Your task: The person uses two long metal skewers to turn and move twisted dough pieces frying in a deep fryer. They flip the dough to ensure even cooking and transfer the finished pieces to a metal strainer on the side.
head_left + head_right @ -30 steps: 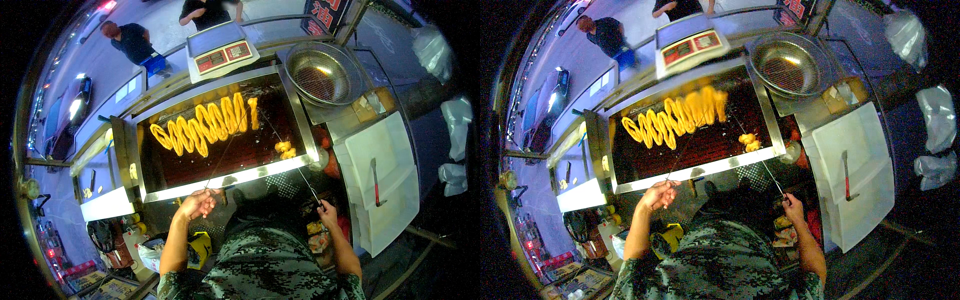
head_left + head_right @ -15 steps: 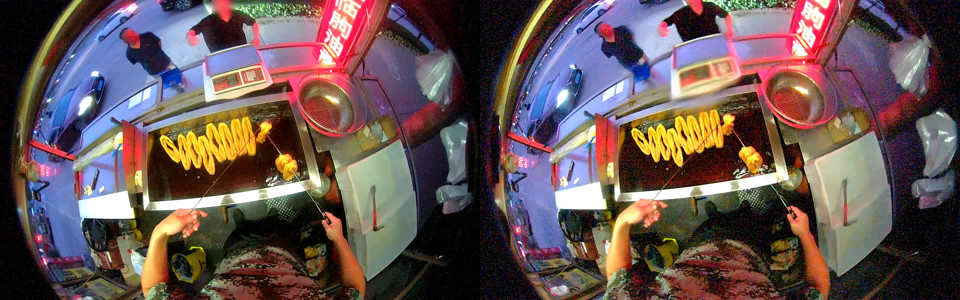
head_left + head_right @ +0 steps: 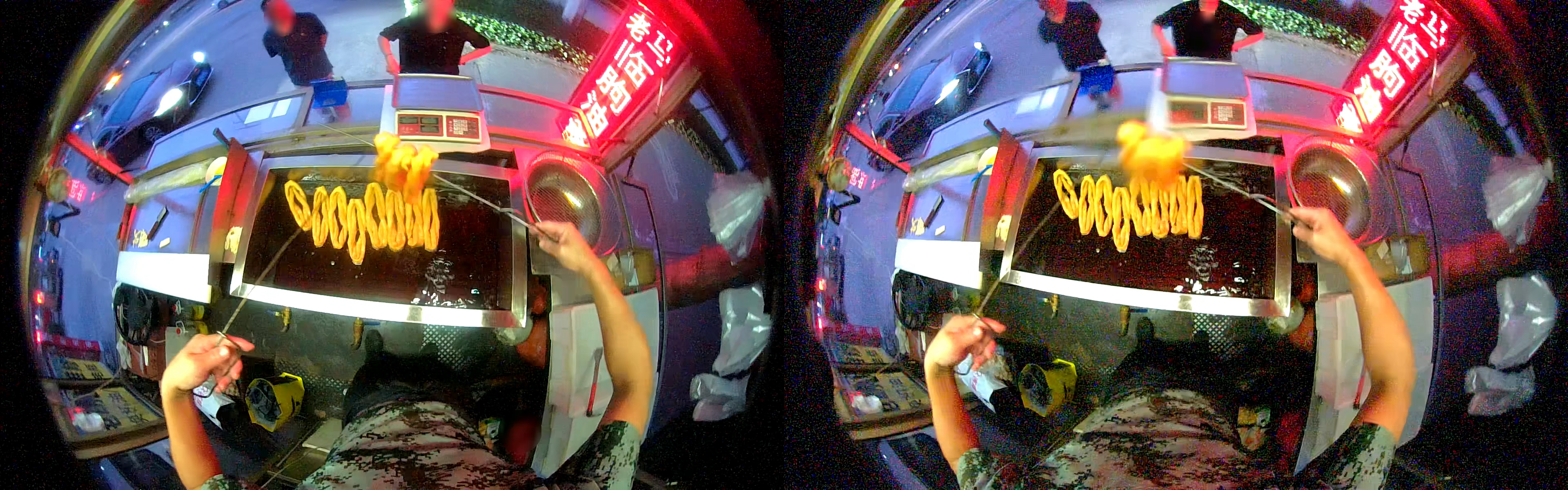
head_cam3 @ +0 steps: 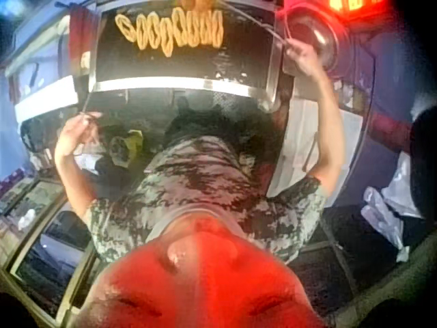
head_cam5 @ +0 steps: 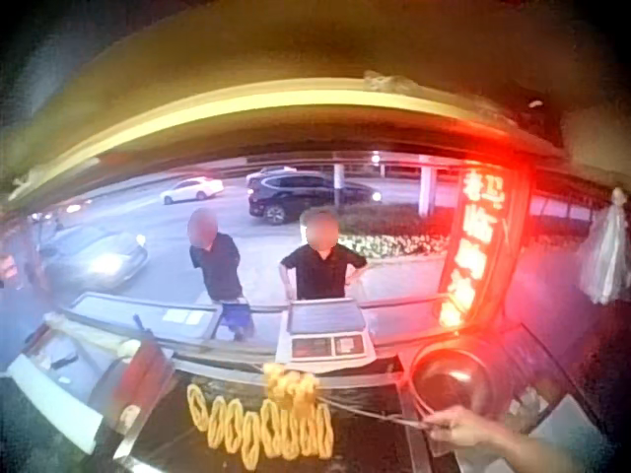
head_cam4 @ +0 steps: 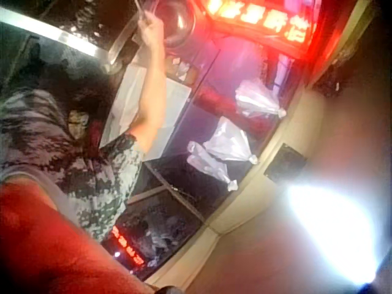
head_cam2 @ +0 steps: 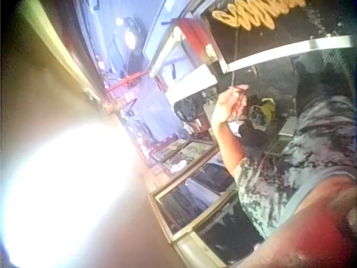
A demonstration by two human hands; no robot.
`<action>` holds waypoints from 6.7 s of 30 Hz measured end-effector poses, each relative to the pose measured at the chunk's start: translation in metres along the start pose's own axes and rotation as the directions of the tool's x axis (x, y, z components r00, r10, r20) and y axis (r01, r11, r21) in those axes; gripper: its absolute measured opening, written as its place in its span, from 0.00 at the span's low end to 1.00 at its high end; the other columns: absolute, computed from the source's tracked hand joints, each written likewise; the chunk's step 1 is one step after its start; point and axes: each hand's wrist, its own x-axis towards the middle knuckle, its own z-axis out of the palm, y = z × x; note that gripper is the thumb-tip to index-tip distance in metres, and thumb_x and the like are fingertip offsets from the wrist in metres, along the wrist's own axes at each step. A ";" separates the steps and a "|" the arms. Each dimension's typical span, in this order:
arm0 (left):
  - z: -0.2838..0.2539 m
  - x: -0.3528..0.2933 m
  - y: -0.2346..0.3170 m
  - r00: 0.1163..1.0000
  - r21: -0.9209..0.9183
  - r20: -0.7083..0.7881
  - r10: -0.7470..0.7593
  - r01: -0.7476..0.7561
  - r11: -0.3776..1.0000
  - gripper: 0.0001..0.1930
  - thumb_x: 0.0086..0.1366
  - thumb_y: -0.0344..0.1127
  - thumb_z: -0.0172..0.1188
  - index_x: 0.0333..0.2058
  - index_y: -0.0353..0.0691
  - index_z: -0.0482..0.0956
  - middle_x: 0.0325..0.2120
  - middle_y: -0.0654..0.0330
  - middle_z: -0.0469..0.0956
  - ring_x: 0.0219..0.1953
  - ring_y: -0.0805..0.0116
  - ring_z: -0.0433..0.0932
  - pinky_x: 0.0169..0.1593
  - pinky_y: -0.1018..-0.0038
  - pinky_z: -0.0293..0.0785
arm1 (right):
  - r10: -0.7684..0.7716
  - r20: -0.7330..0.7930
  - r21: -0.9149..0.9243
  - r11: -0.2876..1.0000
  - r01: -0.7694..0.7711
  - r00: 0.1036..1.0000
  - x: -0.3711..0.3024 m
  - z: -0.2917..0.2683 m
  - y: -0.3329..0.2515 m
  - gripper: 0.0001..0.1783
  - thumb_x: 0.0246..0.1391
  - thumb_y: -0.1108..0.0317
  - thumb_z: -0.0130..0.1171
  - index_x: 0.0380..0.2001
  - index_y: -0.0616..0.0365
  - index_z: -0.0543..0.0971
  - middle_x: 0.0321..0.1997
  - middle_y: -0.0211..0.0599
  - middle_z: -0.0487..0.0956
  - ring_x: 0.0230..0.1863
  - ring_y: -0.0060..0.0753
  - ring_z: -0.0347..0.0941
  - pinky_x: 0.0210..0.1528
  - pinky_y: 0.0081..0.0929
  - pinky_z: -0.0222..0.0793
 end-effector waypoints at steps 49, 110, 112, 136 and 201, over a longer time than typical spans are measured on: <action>0.024 0.057 -0.067 0.977 0.181 -0.214 -0.020 0.059 0.982 0.14 0.69 0.33 0.44 0.49 0.38 0.74 0.19 0.68 0.70 0.15 0.80 0.65 0.19 0.81 0.63 | 0.509 -0.287 0.513 0.797 -0.318 0.811 -0.164 0.265 0.067 0.20 0.50 0.78 0.57 0.50 0.63 0.76 0.24 0.17 0.68 0.24 0.12 0.60 0.27 0.13 0.56; 0.067 0.255 -0.186 0.978 -0.353 0.064 -0.200 0.209 0.912 0.17 0.70 0.43 0.44 0.50 0.39 0.70 0.22 0.62 0.73 0.15 0.74 0.69 0.17 0.78 0.67 | 0.604 -0.426 0.508 0.776 -0.374 0.673 -0.179 0.285 0.076 0.20 0.49 0.75 0.59 0.48 0.64 0.77 0.28 0.19 0.70 0.27 0.15 0.61 0.31 0.15 0.60; 0.070 0.248 -0.179 0.959 -0.094 -0.112 -0.262 0.252 0.963 0.17 0.70 0.44 0.44 0.47 0.41 0.73 0.20 0.61 0.73 0.16 0.73 0.71 0.18 0.74 0.69 | 0.603 -0.423 0.489 0.780 -0.389 0.677 -0.181 0.286 0.079 0.20 0.49 0.75 0.59 0.48 0.64 0.77 0.28 0.20 0.71 0.27 0.15 0.62 0.32 0.14 0.61; 0.035 0.194 -0.201 0.883 0.679 -0.453 0.120 0.255 0.688 0.16 0.66 0.42 0.47 0.37 0.35 0.76 0.31 0.42 0.79 0.35 0.40 0.77 0.41 0.52 0.73 | 0.601 -0.379 0.530 0.764 -0.367 0.704 -0.157 0.298 0.059 0.19 0.51 0.77 0.57 0.48 0.64 0.76 0.25 0.19 0.69 0.25 0.12 0.60 0.28 0.14 0.57; 0.046 0.183 -0.214 0.944 0.642 -0.326 0.051 0.181 0.745 0.15 0.64 0.42 0.47 0.41 0.38 0.76 0.34 0.44 0.79 0.39 0.43 0.77 0.43 0.52 0.73 | 0.370 -0.078 0.404 0.861 -0.310 0.926 -0.019 0.162 -0.090 0.16 0.50 0.78 0.58 0.45 0.63 0.78 0.39 0.22 0.77 0.37 0.14 0.68 0.39 0.17 0.63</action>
